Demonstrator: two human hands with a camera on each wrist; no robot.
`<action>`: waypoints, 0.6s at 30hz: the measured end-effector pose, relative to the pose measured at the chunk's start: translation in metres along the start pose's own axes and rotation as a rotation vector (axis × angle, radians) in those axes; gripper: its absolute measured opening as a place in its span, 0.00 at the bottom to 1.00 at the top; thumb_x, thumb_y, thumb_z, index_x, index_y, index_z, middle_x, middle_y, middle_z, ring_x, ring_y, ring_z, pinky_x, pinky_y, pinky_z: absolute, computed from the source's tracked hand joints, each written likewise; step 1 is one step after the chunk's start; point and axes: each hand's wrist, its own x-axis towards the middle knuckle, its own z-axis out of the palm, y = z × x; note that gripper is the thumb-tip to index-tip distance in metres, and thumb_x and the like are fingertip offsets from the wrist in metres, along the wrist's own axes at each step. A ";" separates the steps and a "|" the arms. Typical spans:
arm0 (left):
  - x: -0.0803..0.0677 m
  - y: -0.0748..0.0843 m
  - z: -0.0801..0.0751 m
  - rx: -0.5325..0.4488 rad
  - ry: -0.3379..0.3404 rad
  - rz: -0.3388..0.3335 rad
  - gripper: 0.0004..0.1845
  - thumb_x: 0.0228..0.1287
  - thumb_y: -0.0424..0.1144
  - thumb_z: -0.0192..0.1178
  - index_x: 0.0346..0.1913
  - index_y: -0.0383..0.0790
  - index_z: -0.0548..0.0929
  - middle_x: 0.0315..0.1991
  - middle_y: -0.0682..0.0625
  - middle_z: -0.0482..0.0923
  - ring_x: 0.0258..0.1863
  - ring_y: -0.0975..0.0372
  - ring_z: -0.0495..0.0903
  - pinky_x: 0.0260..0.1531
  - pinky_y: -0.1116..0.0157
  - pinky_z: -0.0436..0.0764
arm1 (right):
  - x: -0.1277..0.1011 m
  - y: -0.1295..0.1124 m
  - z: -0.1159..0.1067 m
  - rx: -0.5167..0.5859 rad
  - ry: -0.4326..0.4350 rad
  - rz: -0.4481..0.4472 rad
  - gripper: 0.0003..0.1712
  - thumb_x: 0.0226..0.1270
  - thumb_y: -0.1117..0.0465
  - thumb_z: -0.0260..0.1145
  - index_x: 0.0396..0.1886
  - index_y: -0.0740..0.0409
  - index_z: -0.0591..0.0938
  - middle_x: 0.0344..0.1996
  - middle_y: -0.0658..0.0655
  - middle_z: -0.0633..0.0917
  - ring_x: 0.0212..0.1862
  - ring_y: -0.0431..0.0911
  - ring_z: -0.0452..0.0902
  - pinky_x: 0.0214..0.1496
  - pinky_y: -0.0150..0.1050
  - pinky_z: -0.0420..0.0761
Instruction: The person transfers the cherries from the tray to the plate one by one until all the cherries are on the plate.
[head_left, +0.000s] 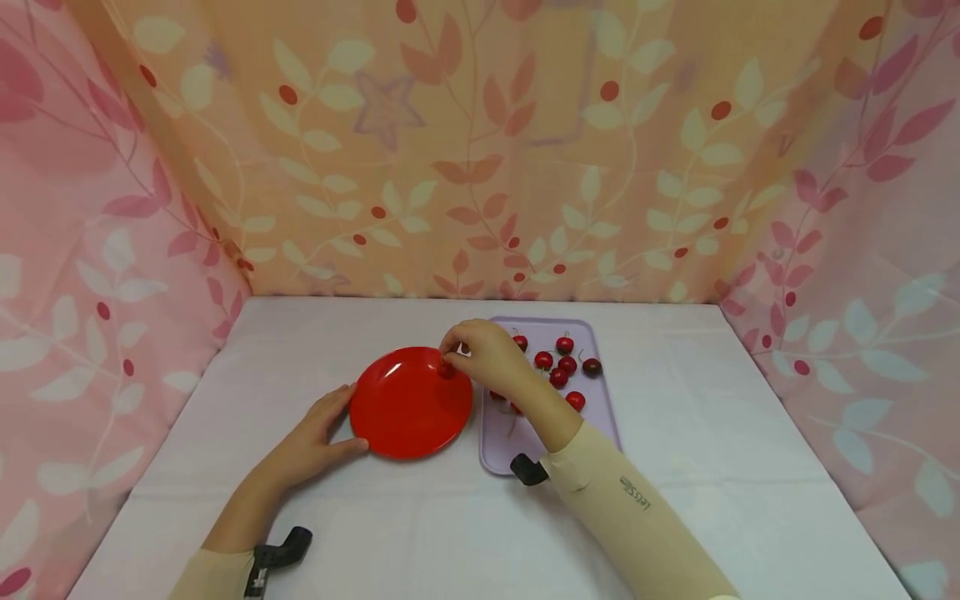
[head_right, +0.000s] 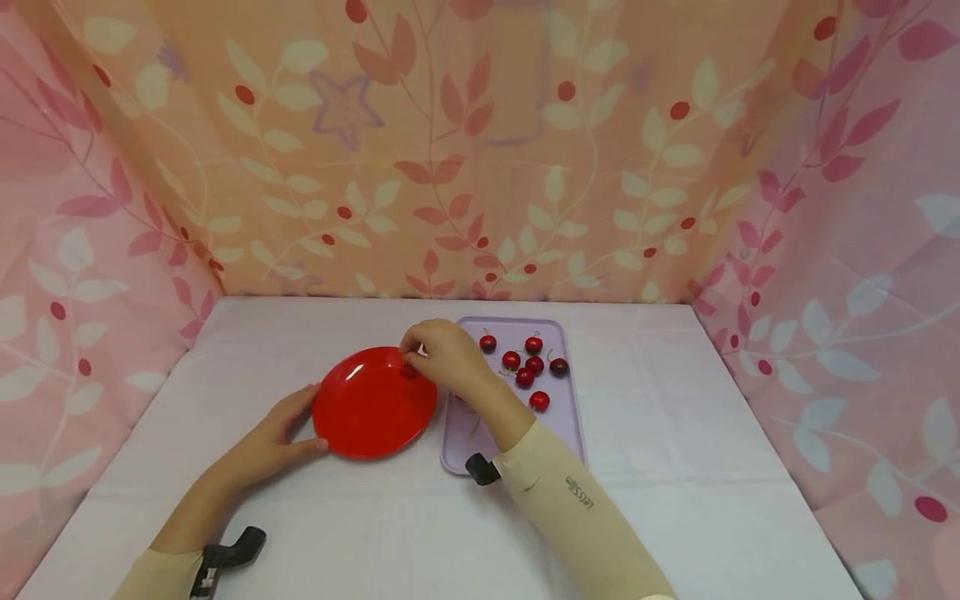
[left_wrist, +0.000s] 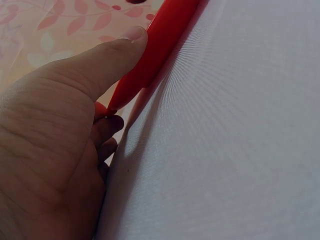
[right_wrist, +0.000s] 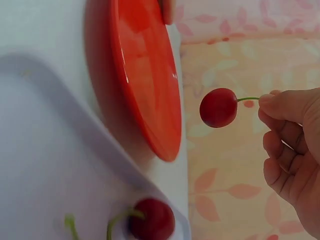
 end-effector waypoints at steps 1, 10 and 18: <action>0.000 0.000 0.000 -0.002 -0.002 0.003 0.55 0.56 0.59 0.74 0.82 0.49 0.57 0.81 0.42 0.55 0.79 0.42 0.52 0.66 0.32 0.66 | 0.004 0.000 0.003 0.009 -0.008 0.006 0.03 0.68 0.58 0.73 0.38 0.43 0.88 0.32 0.39 0.86 0.41 0.38 0.77 0.47 0.34 0.80; 0.001 0.001 0.002 -0.008 -0.018 0.003 0.54 0.58 0.60 0.73 0.82 0.48 0.57 0.81 0.41 0.54 0.79 0.42 0.51 0.68 0.32 0.64 | 0.030 -0.004 0.025 0.136 -0.098 0.029 0.02 0.68 0.60 0.72 0.38 0.47 0.89 0.30 0.43 0.90 0.35 0.36 0.81 0.40 0.32 0.81; 0.000 0.001 -0.002 0.022 -0.010 0.026 0.53 0.60 0.59 0.72 0.82 0.46 0.56 0.81 0.40 0.54 0.79 0.41 0.51 0.69 0.31 0.61 | 0.048 -0.012 0.039 0.157 -0.113 0.059 0.02 0.67 0.60 0.72 0.37 0.47 0.89 0.28 0.40 0.89 0.35 0.33 0.82 0.46 0.31 0.81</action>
